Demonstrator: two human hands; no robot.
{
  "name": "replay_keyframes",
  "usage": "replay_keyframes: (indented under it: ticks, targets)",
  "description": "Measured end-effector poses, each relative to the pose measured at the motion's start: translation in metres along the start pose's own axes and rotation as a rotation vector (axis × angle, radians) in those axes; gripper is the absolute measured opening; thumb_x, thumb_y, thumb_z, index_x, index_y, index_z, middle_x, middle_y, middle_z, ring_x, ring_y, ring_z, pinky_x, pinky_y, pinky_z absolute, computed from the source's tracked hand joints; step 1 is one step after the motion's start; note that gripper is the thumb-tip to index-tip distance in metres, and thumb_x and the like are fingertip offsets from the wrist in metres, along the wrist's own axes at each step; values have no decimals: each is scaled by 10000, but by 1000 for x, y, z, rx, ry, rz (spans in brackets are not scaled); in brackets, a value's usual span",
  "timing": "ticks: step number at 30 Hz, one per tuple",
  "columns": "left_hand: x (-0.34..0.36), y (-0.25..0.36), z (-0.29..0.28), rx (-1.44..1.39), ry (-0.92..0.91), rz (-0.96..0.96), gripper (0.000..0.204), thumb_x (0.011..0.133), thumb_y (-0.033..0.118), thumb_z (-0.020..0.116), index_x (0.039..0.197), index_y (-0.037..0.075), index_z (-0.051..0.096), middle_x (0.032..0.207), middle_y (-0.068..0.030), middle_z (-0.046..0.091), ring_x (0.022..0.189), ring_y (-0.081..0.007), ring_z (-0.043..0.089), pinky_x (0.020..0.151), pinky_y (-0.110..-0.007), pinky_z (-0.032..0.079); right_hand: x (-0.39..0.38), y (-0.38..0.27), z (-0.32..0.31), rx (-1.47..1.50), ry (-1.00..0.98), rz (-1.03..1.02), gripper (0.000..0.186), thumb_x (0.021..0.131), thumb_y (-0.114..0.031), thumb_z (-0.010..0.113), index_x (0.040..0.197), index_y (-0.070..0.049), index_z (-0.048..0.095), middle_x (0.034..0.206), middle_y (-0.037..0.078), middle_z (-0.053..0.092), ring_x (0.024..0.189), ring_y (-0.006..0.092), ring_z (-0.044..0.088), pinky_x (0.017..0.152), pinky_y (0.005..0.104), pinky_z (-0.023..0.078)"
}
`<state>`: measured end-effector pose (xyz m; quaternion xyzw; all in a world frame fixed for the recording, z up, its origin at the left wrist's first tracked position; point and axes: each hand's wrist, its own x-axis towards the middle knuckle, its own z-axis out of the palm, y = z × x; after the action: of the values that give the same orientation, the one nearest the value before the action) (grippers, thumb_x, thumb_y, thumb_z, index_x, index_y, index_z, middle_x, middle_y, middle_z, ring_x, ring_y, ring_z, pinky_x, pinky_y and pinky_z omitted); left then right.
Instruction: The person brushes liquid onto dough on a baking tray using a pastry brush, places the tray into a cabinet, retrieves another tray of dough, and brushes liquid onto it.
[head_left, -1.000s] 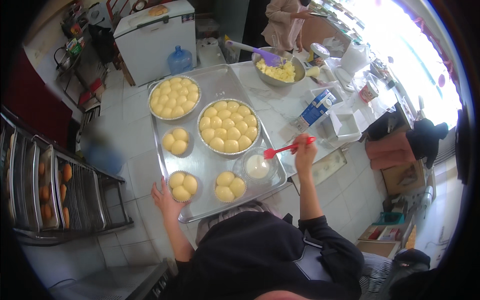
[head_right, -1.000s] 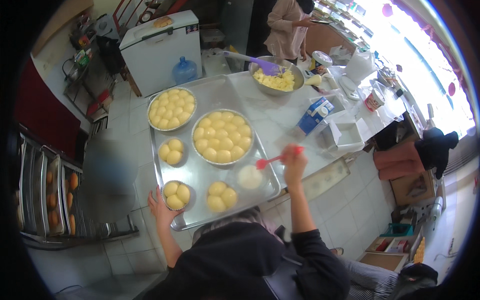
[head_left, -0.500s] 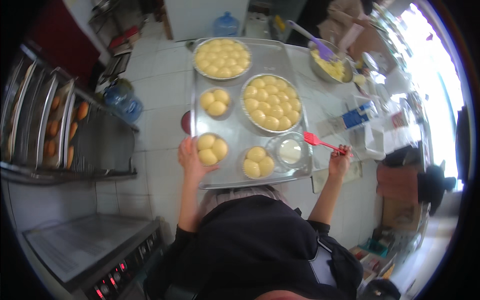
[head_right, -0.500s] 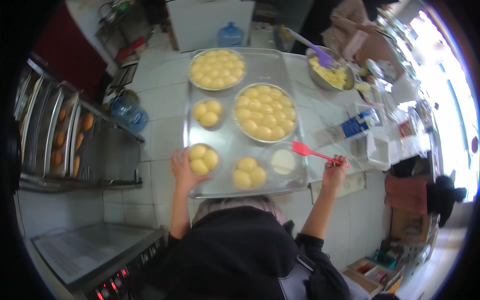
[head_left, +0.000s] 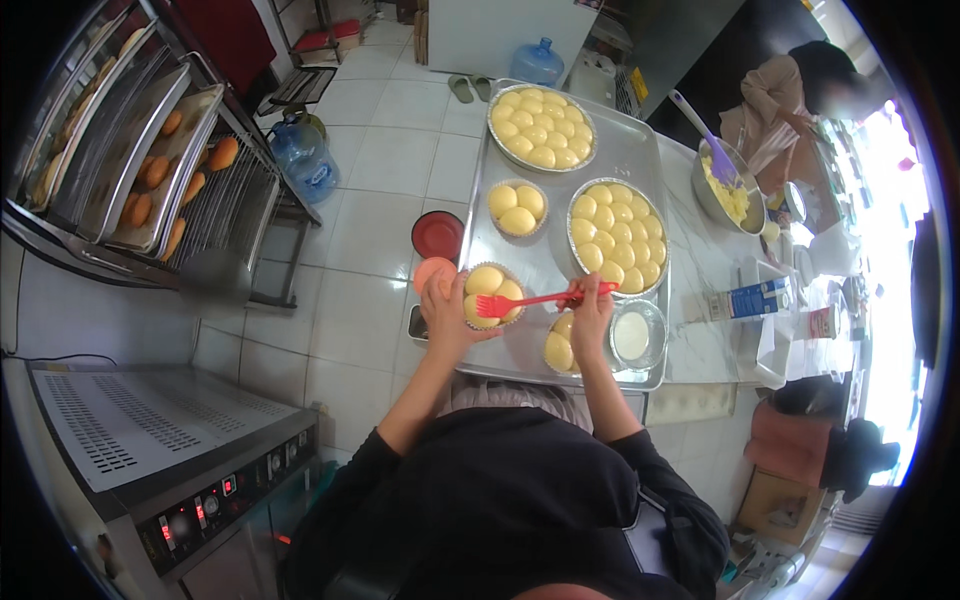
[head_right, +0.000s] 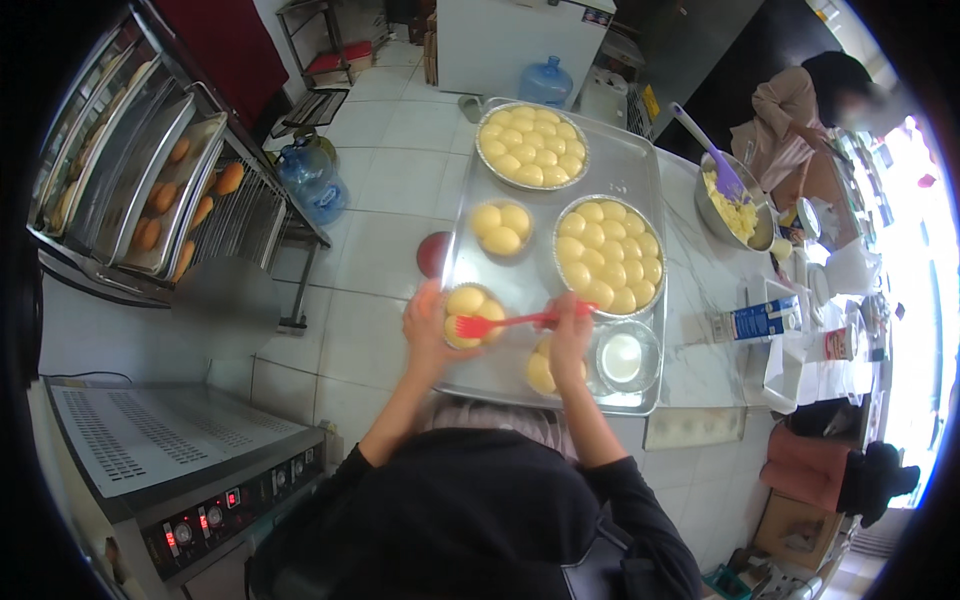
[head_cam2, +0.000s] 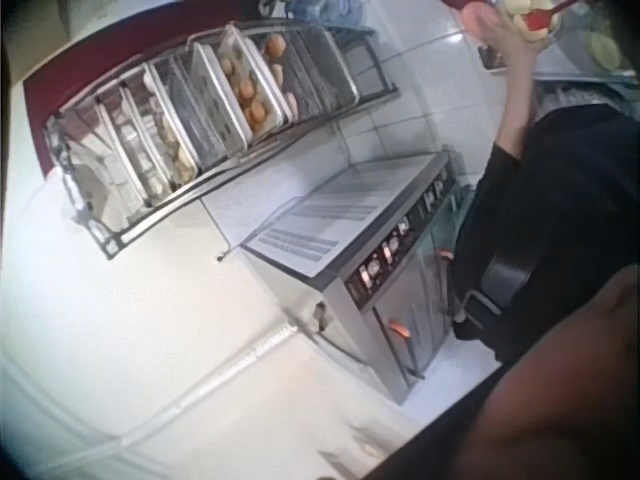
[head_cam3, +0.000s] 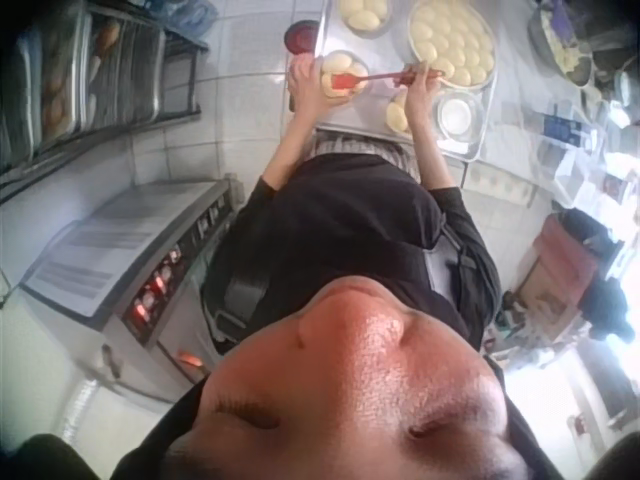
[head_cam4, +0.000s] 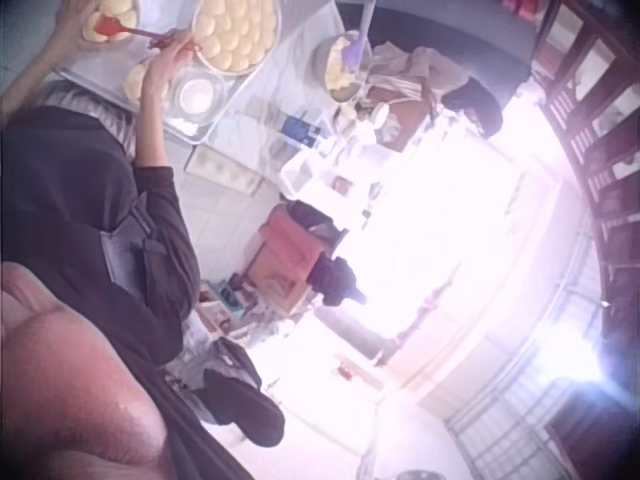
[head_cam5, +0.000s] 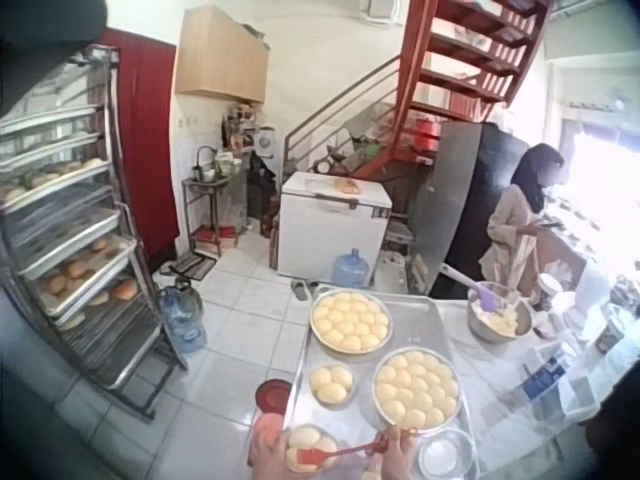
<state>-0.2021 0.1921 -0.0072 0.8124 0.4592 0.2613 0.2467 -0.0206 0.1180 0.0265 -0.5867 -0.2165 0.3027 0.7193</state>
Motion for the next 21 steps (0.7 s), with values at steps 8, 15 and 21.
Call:
replay_keyframes:
  ticks: [8,15,21]
  targets:
    - [-5,5,-3,-8,-1,5,966,375,372,800,1189,122,342,1223,-190,224,1134,-379,221,885,-478,248,0,-9,21,-19,-27,-182,332,897,-297,344,682,-46,379,631,59,453,460,118,470,414,220,392]
    - [-5,4,-5,-9,-2,-20,965,373,378,798,1185,120,345,1224,-191,225,1131,-379,226,891,-476,238,-13,-17,7,-211,-157,-231,342,901,-274,337,671,-29,400,581,59,447,448,113,467,411,220,395]
    - [-4,6,-4,-12,-4,-19,971,361,372,803,1183,119,352,1218,-191,232,1122,-377,235,889,-474,239,-11,-14,37,-87,-132,-219,299,890,-225,383,684,-14,433,579,49,476,487,107,467,461,232,395]
